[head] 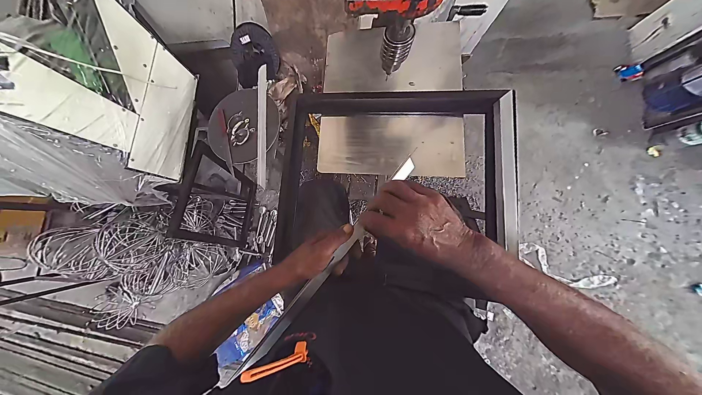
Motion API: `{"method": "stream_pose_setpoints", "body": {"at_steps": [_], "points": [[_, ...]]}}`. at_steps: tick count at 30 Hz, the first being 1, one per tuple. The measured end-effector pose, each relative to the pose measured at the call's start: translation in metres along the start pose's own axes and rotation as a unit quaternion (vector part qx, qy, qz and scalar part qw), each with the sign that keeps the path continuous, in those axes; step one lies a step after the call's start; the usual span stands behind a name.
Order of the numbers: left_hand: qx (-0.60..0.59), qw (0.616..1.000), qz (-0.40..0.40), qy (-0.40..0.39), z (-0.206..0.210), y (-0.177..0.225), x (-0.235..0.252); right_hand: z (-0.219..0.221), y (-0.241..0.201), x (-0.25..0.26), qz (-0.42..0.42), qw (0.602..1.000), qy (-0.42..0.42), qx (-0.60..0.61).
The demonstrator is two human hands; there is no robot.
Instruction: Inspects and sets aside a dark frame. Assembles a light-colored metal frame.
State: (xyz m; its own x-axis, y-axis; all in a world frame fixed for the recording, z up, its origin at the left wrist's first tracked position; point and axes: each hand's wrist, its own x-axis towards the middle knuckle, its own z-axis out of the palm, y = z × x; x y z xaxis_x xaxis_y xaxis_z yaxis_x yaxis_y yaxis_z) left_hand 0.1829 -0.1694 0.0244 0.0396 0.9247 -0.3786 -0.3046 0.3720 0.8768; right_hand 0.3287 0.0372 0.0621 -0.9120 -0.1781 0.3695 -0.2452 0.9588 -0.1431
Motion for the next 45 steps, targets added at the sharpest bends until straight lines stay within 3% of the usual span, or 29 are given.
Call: {"method": "stream_pose_setpoints", "body": {"at_steps": [11,14,17,19,22,25,28,32,35,38,45], "points": [[-0.012,0.999,-0.041,-0.011,0.000,-0.004,0.002,0.000,0.000,-0.011,-0.045,0.997,-0.054,0.042],[0.073,0.992,-0.103,0.028,-0.010,-0.002,0.003,-0.002,0.002,-0.018,-0.086,0.992,-0.077,0.048],[0.171,0.981,-0.094,0.017,-0.027,-0.017,-0.003,-0.014,-0.006,-0.030,-0.096,0.989,-0.094,0.062],[0.152,0.983,-0.092,0.042,-0.037,-0.008,-0.003,-0.028,-0.006,-0.043,-0.067,0.987,-0.133,0.061],[0.085,0.980,-0.102,0.147,-0.049,0.020,-0.010,-0.036,0.000,-0.075,0.003,0.981,-0.163,0.107],[0.044,0.981,-0.021,0.189,-0.082,0.030,-0.027,-0.045,0.007,-0.116,0.094,0.968,-0.175,0.155],[0.080,0.964,0.013,0.254,-0.104,0.027,-0.051,-0.051,0.004,-0.167,0.201,0.943,-0.187,0.188],[0.122,0.926,-0.011,0.357,-0.112,0.001,-0.092,-0.033,-0.003,-0.206,0.287,0.894,-0.202,0.276],[0.107,0.930,-0.058,0.346,-0.110,-0.033,-0.107,-0.029,-0.016,-0.207,0.330,0.867,-0.206,0.310],[0.064,0.945,-0.054,0.317,-0.103,-0.064,-0.109,-0.011,-0.019,-0.210,0.300,0.888,-0.192,0.290],[0.037,0.931,-0.084,0.352,-0.088,-0.081,-0.110,-0.008,-0.038,-0.151,0.308,0.876,-0.242,0.282]]}}
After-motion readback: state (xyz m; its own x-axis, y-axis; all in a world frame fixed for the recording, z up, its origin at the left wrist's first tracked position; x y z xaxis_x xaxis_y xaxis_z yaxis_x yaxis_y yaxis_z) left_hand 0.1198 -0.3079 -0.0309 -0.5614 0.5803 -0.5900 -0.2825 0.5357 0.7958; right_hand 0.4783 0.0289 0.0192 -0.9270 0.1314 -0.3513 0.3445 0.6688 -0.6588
